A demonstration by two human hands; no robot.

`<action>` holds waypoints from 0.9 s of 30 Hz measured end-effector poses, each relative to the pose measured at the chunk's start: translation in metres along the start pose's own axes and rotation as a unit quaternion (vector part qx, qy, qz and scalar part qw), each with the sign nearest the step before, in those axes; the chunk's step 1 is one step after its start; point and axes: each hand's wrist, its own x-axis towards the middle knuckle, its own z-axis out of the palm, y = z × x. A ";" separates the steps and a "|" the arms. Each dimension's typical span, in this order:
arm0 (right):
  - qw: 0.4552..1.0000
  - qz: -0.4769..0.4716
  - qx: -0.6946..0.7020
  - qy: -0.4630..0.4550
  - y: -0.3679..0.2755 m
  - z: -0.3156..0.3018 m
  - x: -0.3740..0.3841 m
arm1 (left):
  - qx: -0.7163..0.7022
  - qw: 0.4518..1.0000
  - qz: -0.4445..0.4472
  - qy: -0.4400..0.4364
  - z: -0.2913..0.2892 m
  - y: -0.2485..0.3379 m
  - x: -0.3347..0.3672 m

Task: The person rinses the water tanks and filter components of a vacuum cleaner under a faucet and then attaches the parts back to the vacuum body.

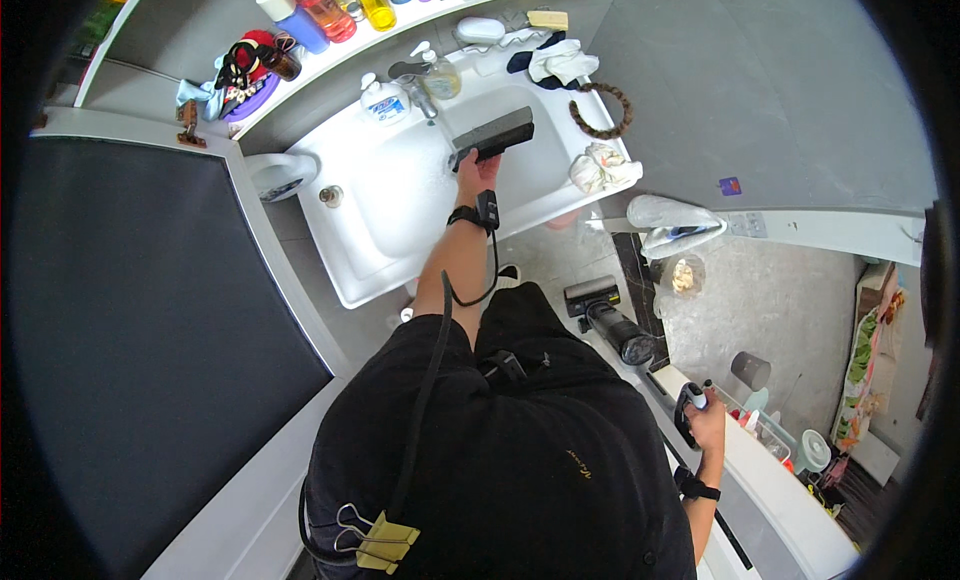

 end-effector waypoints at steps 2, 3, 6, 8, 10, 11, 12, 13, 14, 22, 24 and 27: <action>1.000 -0.009 -0.011 0.001 0.005 0.000 0.003 | 0.001 1.000 0.013 -0.008 0.008 -0.005 -0.007; 1.000 -0.018 -0.022 0.000 0.004 0.000 0.004 | 0.003 1.000 0.026 -0.014 0.010 -0.006 -0.011; 0.999 -0.023 -0.032 0.007 -0.002 -0.002 0.002 | -0.019 0.999 0.028 -0.028 0.011 -0.006 -0.023; 1.000 -0.007 -0.018 -0.002 0.004 -0.002 0.005 | -0.031 0.999 0.013 -0.014 0.011 0.000 -0.029; 1.000 0.004 -0.005 -0.015 0.012 -0.004 0.011 | -0.044 0.999 0.003 0.001 0.007 0.010 -0.031; 1.000 0.005 -0.014 -0.016 0.017 -0.004 0.014 | -0.033 0.999 -0.005 0.015 0.005 0.015 -0.031; 1.000 0.006 -0.023 -0.017 0.018 -0.004 0.015 | -0.022 0.999 -0.012 0.029 0.004 0.019 -0.032; 1.000 0.003 -0.024 -0.019 0.018 -0.005 0.017 | -0.023 0.999 -0.009 0.029 0.002 0.021 -0.033; 0.999 -0.006 -0.039 -0.014 0.018 -0.006 0.018 | -0.003 1.000 -0.024 0.020 0.001 0.023 -0.035; 0.999 -0.015 -0.044 -0.010 0.011 -0.005 0.022 | 0.047 0.998 -0.037 0.010 -0.005 0.021 -0.056; 0.999 -0.038 -0.026 -0.005 0.019 -0.003 0.027 | 0.049 0.999 0.013 -0.006 -0.011 0.028 -0.057; 0.999 -0.018 -0.039 -0.014 0.020 -0.004 0.027 | 0.061 0.993 0.048 0.091 -0.019 0.051 -0.047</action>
